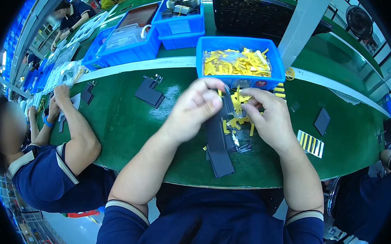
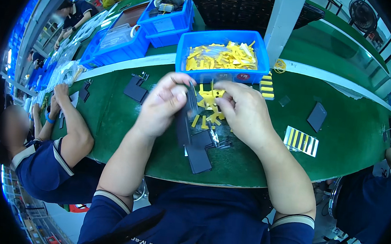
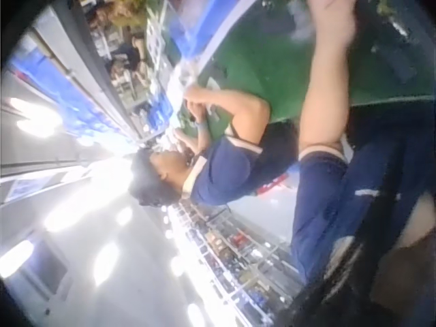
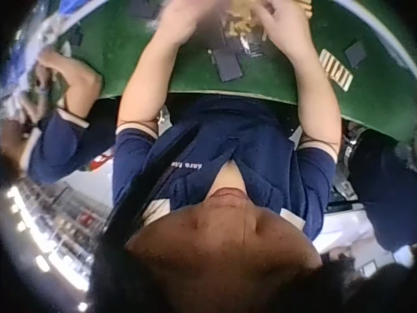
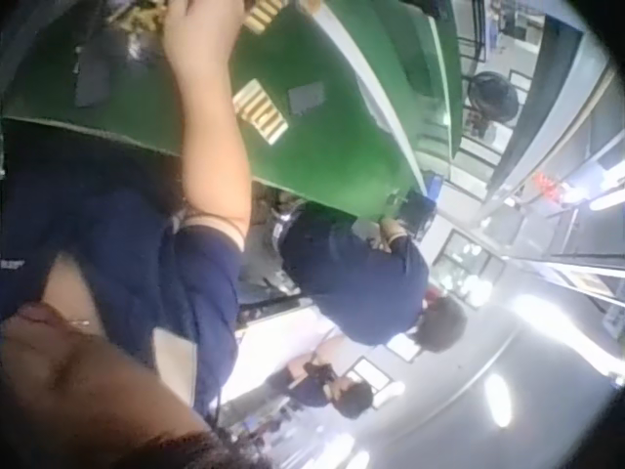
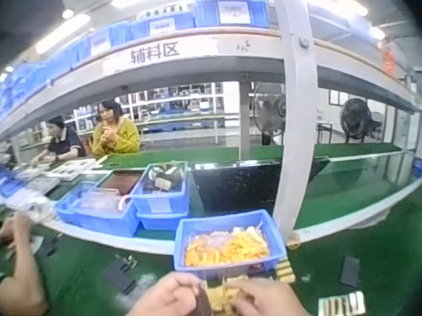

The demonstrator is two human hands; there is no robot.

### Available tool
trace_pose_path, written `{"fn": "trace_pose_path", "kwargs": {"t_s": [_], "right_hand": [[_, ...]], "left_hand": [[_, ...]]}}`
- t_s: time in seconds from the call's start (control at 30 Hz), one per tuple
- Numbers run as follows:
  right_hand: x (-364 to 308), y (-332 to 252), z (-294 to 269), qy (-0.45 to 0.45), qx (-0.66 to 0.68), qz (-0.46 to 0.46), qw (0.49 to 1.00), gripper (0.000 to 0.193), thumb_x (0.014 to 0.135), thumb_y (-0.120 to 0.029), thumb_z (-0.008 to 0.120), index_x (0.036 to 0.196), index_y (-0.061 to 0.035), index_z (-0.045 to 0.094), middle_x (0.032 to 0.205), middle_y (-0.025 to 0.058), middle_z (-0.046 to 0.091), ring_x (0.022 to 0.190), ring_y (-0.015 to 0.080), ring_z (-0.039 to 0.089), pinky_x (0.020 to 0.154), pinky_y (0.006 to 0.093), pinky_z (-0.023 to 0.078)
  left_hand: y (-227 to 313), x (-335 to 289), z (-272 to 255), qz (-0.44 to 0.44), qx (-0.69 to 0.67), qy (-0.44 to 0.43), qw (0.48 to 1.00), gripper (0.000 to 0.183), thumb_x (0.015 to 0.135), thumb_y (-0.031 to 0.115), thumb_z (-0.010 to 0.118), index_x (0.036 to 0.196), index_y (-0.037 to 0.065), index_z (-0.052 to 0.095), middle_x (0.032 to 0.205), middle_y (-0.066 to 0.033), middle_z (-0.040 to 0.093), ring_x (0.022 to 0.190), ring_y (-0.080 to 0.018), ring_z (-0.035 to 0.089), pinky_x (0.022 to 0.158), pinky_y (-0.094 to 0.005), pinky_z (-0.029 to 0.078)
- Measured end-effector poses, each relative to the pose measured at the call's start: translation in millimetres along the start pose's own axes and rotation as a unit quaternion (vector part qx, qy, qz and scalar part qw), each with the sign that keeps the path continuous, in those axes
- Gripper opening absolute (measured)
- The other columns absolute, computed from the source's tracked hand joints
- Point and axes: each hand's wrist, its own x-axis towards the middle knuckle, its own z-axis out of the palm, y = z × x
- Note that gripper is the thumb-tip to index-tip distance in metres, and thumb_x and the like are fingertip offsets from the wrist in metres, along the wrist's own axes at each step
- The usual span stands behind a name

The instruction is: The person repeatedly picks up small black rectangular components and yellow strips from a blue bin. They peel the backing off the yellow strips and apply them to the black components, then place the finished items into a stack on the table.

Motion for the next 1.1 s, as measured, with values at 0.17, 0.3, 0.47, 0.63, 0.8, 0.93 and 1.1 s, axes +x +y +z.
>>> {"fn": "trace_pose_path", "kwargs": {"t_s": [0.17,0.3,0.47,0.63,0.8,0.93,1.1], "right_hand": [[-1,3,0,-0.013,-0.007,0.022,1.0,0.029,0.079,-0.005,0.065,0.108,-0.0017,0.059,0.074,0.0114,0.062,0.066,0.023,0.061,0.062,0.0337,0.047],[-1,1,-1,-0.02,0.028,0.076,0.997,0.02,0.076,-0.007,0.07,0.094,0.0001,0.064,0.075,0.0102,0.063,0.063,0.0166,0.061,0.06,0.0285,0.048],[0,-3,1,0.007,0.156,0.104,0.982,0.012,0.075,-0.008,0.072,0.08,0.0009,0.067,0.074,0.0053,0.065,0.064,0.0102,0.06,0.062,0.0232,0.049],[1,3,4,-0.014,0.263,0.114,0.958,0.01,0.076,-0.007,0.073,0.081,0.0,0.067,0.074,0.0037,0.066,0.066,0.0068,0.059,0.063,0.0211,0.048],[0,3,4,-0.014,0.265,0.099,0.959,0.011,0.076,-0.007,0.072,0.083,-0.0002,0.068,0.074,0.0035,0.065,0.066,0.0073,0.059,0.063,0.021,0.048],[0,2,4,-0.007,0.17,0.053,0.984,0.01,0.075,-0.006,0.072,0.084,-0.0017,0.069,0.073,0.0028,0.062,0.068,0.0088,0.059,0.063,0.0225,0.048],[1,7,3,0.099,0.183,0.067,0.976,0.014,0.075,-0.004,0.071,0.088,-0.0016,0.069,0.072,0.0025,0.061,0.065,0.0089,0.056,0.061,0.0233,0.047]], "left_hand": [[20,9,-93,0.028,0.382,0.293,0.876,0.026,0.088,0.015,0.056,0.11,0.001,0.055,0.079,-0.0039,0.062,0.072,-0.0109,0.057,0.066,-0.0258,0.044],[38,3,-118,-0.086,0.584,0.401,0.701,0.029,0.086,0.019,0.058,0.107,-0.002,0.057,0.087,-0.0161,0.065,0.081,-0.0291,0.063,0.074,-0.0382,0.048],[33,1,-89,0.073,0.724,0.378,0.572,0.039,0.08,0.024,0.066,0.111,0.001,0.059,0.1,-0.0187,0.064,0.091,-0.0281,0.062,0.081,-0.0358,0.048],[20,2,-1,0.149,0.471,0.032,0.869,0.024,0.076,0.008,0.069,0.099,0.001,0.063,0.086,-0.0068,0.063,0.078,-0.0143,0.062,0.07,-0.0258,0.05],[5,3,14,0.115,0.43,0.036,0.895,0.023,0.079,0.001,0.064,0.101,0.002,0.059,0.082,-0.0065,0.062,0.071,-0.0134,0.061,0.065,-0.0252,0.049],[-4,3,9,-0.004,0.196,0.065,0.978,0.016,0.083,0.003,0.063,0.099,0.002,0.059,0.081,-0.0026,0.061,0.071,-0.0082,0.058,0.063,-0.0222,0.049],[3,8,-2,-0.106,0.148,0.072,0.981,0.014,0.087,0.007,0.062,0.099,0.002,0.057,0.08,0.0027,0.057,0.066,-0.0027,0.052,0.059,-0.018,0.044]]}}
